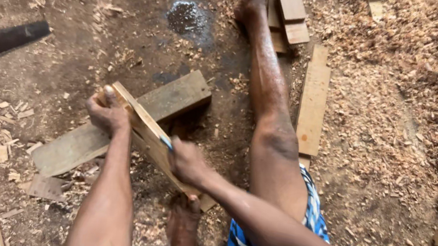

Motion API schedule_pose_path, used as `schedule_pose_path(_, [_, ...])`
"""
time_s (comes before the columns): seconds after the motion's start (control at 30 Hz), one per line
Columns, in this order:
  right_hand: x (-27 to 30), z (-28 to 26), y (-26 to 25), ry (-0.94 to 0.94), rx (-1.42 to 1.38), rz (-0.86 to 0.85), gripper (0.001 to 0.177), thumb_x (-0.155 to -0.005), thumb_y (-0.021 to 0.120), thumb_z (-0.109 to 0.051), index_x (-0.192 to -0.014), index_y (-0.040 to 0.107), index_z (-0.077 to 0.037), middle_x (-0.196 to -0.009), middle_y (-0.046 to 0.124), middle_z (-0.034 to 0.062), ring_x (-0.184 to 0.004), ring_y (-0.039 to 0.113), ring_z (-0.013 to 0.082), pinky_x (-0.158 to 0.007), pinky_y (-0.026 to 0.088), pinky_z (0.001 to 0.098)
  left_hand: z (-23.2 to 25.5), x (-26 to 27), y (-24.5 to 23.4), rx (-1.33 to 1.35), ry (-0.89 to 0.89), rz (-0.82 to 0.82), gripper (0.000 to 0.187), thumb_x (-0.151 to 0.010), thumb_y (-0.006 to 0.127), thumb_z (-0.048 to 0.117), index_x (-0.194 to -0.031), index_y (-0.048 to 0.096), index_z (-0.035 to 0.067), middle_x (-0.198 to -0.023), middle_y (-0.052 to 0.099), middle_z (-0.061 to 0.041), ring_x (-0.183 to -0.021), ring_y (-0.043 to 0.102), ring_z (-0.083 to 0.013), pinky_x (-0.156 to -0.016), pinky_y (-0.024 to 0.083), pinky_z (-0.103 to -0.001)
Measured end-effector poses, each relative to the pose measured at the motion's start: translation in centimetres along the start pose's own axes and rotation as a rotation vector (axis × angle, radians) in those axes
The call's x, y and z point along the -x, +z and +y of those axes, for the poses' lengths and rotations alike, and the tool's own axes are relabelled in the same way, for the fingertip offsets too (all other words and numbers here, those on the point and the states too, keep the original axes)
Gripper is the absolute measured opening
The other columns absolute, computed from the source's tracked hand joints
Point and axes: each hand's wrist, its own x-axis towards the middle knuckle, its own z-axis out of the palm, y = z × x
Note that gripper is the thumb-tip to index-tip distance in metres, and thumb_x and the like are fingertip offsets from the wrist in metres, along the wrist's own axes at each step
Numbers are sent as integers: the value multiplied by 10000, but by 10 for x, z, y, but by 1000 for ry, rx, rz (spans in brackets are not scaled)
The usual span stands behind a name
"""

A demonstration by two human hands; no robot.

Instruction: The person carves and shapes a piece of wood using a handheld blade while sitting on the ground.

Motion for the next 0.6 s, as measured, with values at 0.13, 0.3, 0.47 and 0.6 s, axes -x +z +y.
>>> schedule_pose_path(0.13, [-35,0,18,-8,24,44,127,-957,561,-146,-941,517,-28,-775,629,295,-752,593,537,-650,455,591,4,0,-4,-37,-111,-67,473,-926,802,472,-1002,651,30,-906,720,-101,-800,689,-259,-711,560,-438])
schedule_pose_path(0.3, [45,21,-4,-107,-15,128,119,-951,560,-151,-949,513,-42,-749,619,272,-718,623,508,-640,475,586,-5,1,7,14,30,13,453,-957,807,441,-1009,658,16,-925,710,-140,-824,696,-283,-719,564,-447])
schedule_pose_path(0.47, [-23,7,19,-110,-5,120,125,-962,586,-118,-958,508,-21,-770,619,279,-731,595,526,-616,462,587,-3,-1,0,4,-25,-36,474,-946,825,440,-1015,639,9,-901,716,-131,-800,685,-271,-719,552,-446])
schedule_pose_path(0.6, [25,19,2,-145,-41,105,114,-918,578,-100,-894,494,-25,-726,587,275,-664,585,484,-603,458,567,-2,-4,4,7,-98,-71,451,-939,815,448,-992,644,34,-908,731,-114,-800,690,-263,-732,567,-424])
